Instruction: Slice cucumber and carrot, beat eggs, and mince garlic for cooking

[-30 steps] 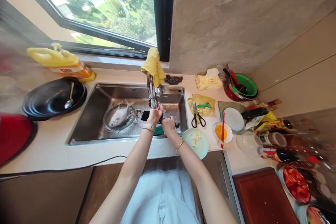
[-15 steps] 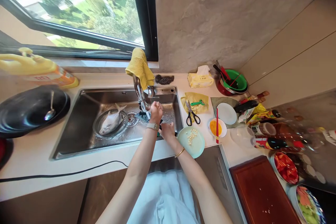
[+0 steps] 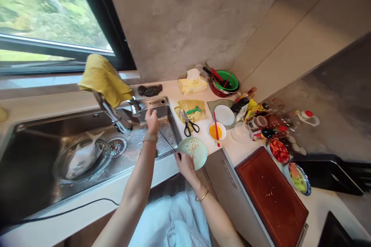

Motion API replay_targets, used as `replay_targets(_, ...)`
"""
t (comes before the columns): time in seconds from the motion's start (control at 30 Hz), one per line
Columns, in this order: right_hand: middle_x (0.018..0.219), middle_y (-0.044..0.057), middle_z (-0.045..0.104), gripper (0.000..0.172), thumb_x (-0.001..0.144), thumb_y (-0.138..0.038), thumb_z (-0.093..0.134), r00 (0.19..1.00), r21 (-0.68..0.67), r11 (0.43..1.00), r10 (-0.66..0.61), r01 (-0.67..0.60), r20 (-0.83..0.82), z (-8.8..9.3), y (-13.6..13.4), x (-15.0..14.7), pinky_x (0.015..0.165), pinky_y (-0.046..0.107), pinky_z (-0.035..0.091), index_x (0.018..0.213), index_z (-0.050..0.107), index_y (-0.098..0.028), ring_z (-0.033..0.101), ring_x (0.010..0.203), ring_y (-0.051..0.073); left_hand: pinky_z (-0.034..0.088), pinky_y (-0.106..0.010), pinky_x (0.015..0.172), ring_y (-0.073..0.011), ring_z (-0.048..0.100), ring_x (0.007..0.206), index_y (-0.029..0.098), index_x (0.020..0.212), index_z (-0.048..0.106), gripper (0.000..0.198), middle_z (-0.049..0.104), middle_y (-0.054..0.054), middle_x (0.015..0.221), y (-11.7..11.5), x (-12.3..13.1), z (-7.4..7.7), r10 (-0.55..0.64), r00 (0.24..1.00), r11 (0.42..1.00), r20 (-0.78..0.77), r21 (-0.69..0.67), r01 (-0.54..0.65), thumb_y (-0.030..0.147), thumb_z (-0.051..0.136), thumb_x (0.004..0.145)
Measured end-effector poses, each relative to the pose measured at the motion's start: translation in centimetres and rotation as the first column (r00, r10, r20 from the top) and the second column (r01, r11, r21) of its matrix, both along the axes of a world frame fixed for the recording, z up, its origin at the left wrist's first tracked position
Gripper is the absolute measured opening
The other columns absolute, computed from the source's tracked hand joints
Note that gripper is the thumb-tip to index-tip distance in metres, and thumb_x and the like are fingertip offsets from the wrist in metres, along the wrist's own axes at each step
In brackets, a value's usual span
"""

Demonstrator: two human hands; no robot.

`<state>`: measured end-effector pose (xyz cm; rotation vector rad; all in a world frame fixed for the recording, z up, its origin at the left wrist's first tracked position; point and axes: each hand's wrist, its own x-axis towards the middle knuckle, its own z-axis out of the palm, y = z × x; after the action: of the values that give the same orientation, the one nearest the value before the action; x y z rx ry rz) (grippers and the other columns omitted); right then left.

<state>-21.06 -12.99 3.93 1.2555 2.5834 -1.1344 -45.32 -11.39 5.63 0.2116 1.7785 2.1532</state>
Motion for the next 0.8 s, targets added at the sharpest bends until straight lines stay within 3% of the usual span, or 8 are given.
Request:
replay_targets(0.07,0.062,0.003,0.062,0.054,0.096,-0.061,0.034,0.944,-0.307,0.917,-0.304,0.253,-0.13,-0.7,0.6,0.7,0.054,0.028,0.042,0.08,0.063,-0.018,0.058,0.056,0.017,0.03,-0.034,0.11,-0.0221,0.038,0.132,0.014,0.117,0.049,0.028,0.049,-0.014,0.133,-1.4,3.7,0.0,0.077,0.994,0.994,-0.073,-0.066,-0.082,0.019,0.052,0.089)
replay_targets(0.13,0.054,-0.003,0.05,0.059,0.088,-0.073,0.039,0.8,-0.572,0.735,-0.561,0.364,-0.211,-1.1,1.4,1.4,0.042,0.024,0.033,0.076,0.058,-0.018,0.044,0.042,0.01,0.037,-0.037,0.103,-0.0269,0.05,0.122,0.017,0.107,0.054,0.021,0.057,-0.014,0.119,-3.2,7.5,-1.0,0.005,0.96,0.958,-0.28,-0.275,-0.086,0.023,0.056,0.087)
replay_targets(0.2,0.052,-0.006,0.044,0.061,0.077,-0.079,0.05,0.668,-0.708,0.614,-0.693,0.35,-0.271,-1.2,2.0,2.5,0.037,0.021,0.026,0.074,0.057,-0.018,0.036,0.038,0.006,0.045,-0.038,0.089,-0.0298,0.061,0.103,0.018,0.097,0.057,0.015,0.063,-0.013,0.098,-4.9,10.6,-2.9,-0.273,0.862,0.815,-0.426,-0.579,-0.028,0.029,0.058,0.086)
replay_targets(0.27,0.051,-0.007,0.043,0.062,0.07,-0.08,0.058,0.6,-0.744,0.584,-0.735,0.323,-0.316,-1.1,2.4,3.8,0.036,0.02,0.023,0.071,0.057,-0.018,0.034,0.037,0.004,0.046,-0.035,0.075,-0.0304,0.066,0.086,0.019,0.089,0.059,0.015,0.065,-0.012,0.081,-6.0,12.5,-5.2,-0.529,0.77,0.603,-0.357,-0.797,0.045,0.034,0.059,0.085)
replay_targets(0.37,0.049,-0.007,0.043,0.062,0.068,-0.079,0.061,0.573,-0.752,0.583,-0.745,0.309,-0.342,-0.7,2.3,6.2,0.035,0.02,0.022,0.069,0.058,-0.017,0.033,0.034,0.003,0.044,-0.034,0.067,-0.0317,0.068,0.081,0.019,0.084,0.061,0.017,0.068,-0.015,0.078,-6.5,13.6,-7.8,-0.735,0.657,0.341,-0.169,-0.929,0.142,0.033,0.053,0.09)
replay_targets(0.43,0.049,-0.007,0.044,0.063,0.068,-0.079,0.061,0.552,-0.765,0.561,-0.765,0.318,-0.332,-0.5,1.8,7.8,0.034,0.02,0.021,0.071,0.059,-0.016,0.033,0.034,0.003,0.043,-0.033,0.067,-0.0311,0.069,0.082,0.019,0.081,0.062,0.02,0.071,-0.017,0.082,-6.3,13.6,-8.7,-0.805,0.586,0.247,-0.089,-0.95,0.194,0.026,0.047,0.092)
replay_targets(0.57,0.051,-0.007,0.044,0.062,0.07,-0.078,0.062,0.465,-0.793,0.497,-0.828,0.351,-0.313,0.1,0.5,11.2,0.036,0.019,0.02,0.072,0.06,-0.015,0.032,0.036,0.002,0.041,-0.033,0.064,-0.0306,0.07,0.079,0.019,0.077,0.064,0.027,0.072,-0.017,0.082,-6.1,13.4,-8.5,-0.849,0.522,0.188,-0.082,-0.97,0.155,0.018,0.041,0.091)
replay_targets(0.8,0.054,-0.006,0.046,0.058,0.076,-0.072,0.063,0.226,-0.797,0.417,-0.909,0.438,-0.351,2.2,-1.1,18.8,0.039,0.019,0.019,0.075,0.062,-0.014,0.034,0.036,0.002,0.036,-0.03,0.059,-0.0242,0.065,0.063,0.017,0.077,0.063,0.029,0.068,-0.011,0.068,-7.5,15.7,-5.4,-0.886,0.435,0.242,-0.159,-0.96,0.141,0.021,0.039,0.091)
